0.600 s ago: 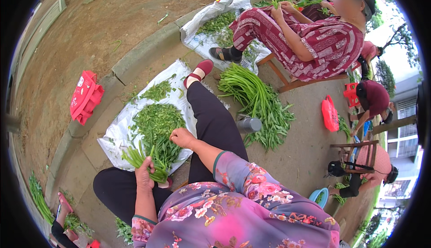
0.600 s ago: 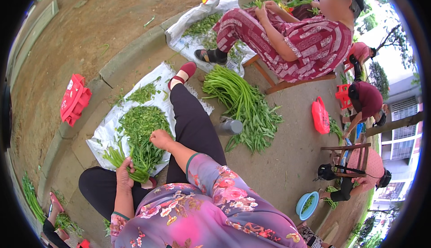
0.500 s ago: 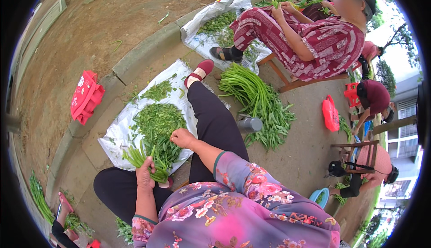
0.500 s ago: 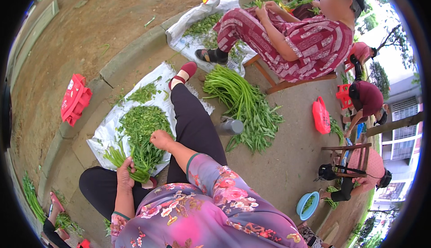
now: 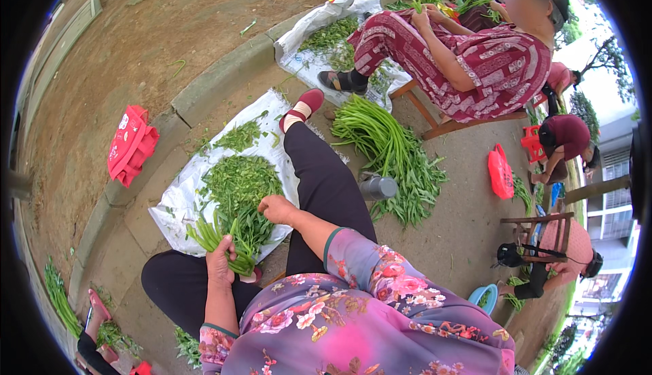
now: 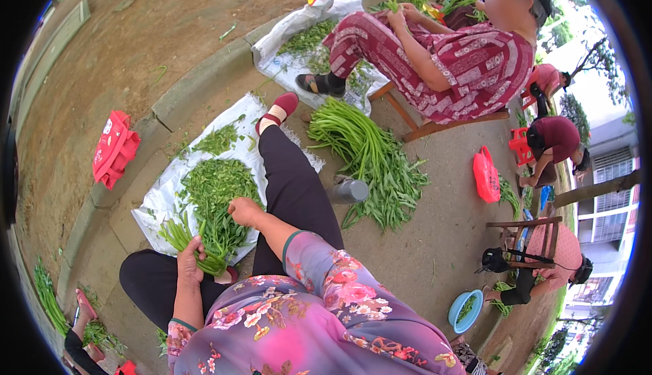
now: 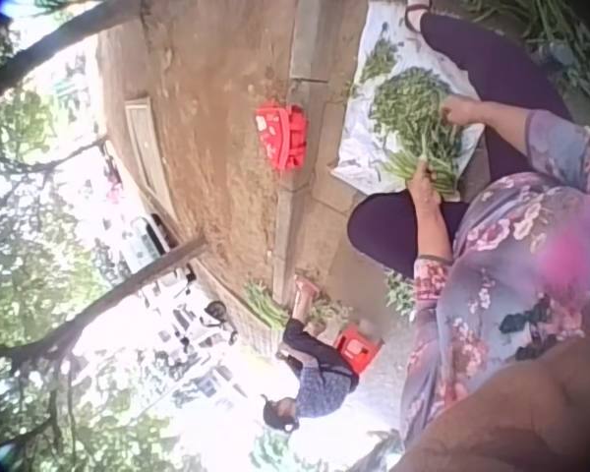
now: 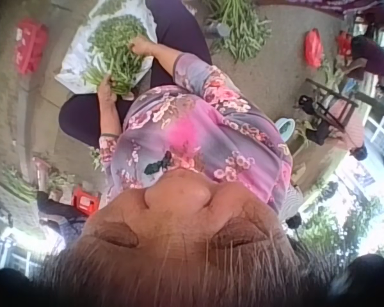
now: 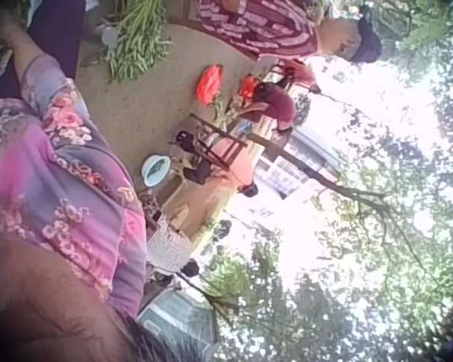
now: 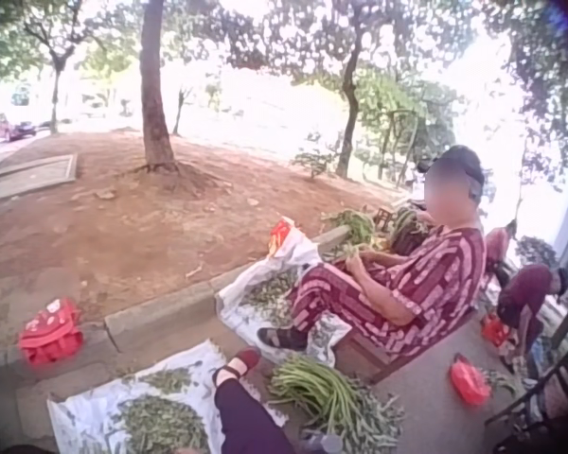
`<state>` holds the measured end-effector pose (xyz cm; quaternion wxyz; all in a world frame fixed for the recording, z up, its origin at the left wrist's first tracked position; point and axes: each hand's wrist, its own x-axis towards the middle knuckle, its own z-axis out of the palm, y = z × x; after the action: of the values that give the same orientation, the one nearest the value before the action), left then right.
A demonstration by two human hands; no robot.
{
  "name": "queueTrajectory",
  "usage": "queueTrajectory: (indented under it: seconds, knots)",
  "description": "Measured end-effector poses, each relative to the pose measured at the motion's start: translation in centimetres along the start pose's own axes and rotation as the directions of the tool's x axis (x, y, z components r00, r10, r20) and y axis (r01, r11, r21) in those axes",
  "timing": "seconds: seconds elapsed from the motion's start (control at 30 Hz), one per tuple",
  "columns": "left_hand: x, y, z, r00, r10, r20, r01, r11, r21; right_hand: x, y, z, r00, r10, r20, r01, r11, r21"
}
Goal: The person picks small leaves off of long green vegetable stalks by hand, gathering the leaves on a plastic sheet spread on the ground.
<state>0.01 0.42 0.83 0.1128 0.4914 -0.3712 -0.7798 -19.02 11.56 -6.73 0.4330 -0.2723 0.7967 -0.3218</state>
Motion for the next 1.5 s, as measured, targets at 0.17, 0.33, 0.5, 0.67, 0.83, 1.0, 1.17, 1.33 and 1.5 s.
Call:
queueTrajectory:
  seconds: [0.17,0.33,0.5,0.67,0.83,1.0,1.17,1.33,1.5]
  knots:
    - [0.1,-0.2,-0.1,1.0,0.022,0.003,-0.022,1.0,0.002,-1.0,-1.5,-0.8,0.998,0.047,0.041,-0.047,0.999,0.004]
    - [0.1,-0.2,-0.1,1.0,-0.003,-0.006,0.003,1.0,0.028,-0.9,-1.2,-0.8,0.999,0.021,0.035,-0.02,0.999,-0.031]
    - [-0.1,0.0,0.0,1.0,-0.004,0.003,0.004,0.999,0.039,-0.8,-1.1,-0.7,0.999,0.02,0.04,-0.019,1.0,-0.024]
    - [-0.2,-0.1,0.3,1.0,0.013,0.016,-0.015,0.997,0.077,-1.6,-2.1,-0.7,0.989,-0.042,0.145,0.015,0.983,0.183]
    - [-0.2,0.0,0.5,1.0,-0.008,0.02,0.007,0.998,0.067,-4.2,-4.7,-0.2,0.937,-0.027,0.348,-0.203,0.769,0.607]
    - [-0.1,-0.2,0.7,0.998,-0.016,0.066,0.008,0.993,0.121,-4.3,-4.6,0.9,0.941,-0.041,0.337,-0.224,0.672,0.706]
    - [-0.1,-0.5,0.7,0.995,-0.032,0.099,0.014,0.985,0.17,-4.6,-4.7,1.4,0.957,-0.022,0.291,-0.198,0.684,0.703]
    - [-0.4,-0.1,1.1,0.996,-0.037,0.085,0.022,0.985,0.168,-4.5,-4.4,1.5,0.962,-0.009,0.274,-0.181,0.73,0.659]
    - [-0.7,-0.1,1.2,0.996,-0.037,0.079,0.02,0.978,0.209,-5.0,-5.0,1.3,0.942,-0.01,0.335,-0.198,0.789,0.582]
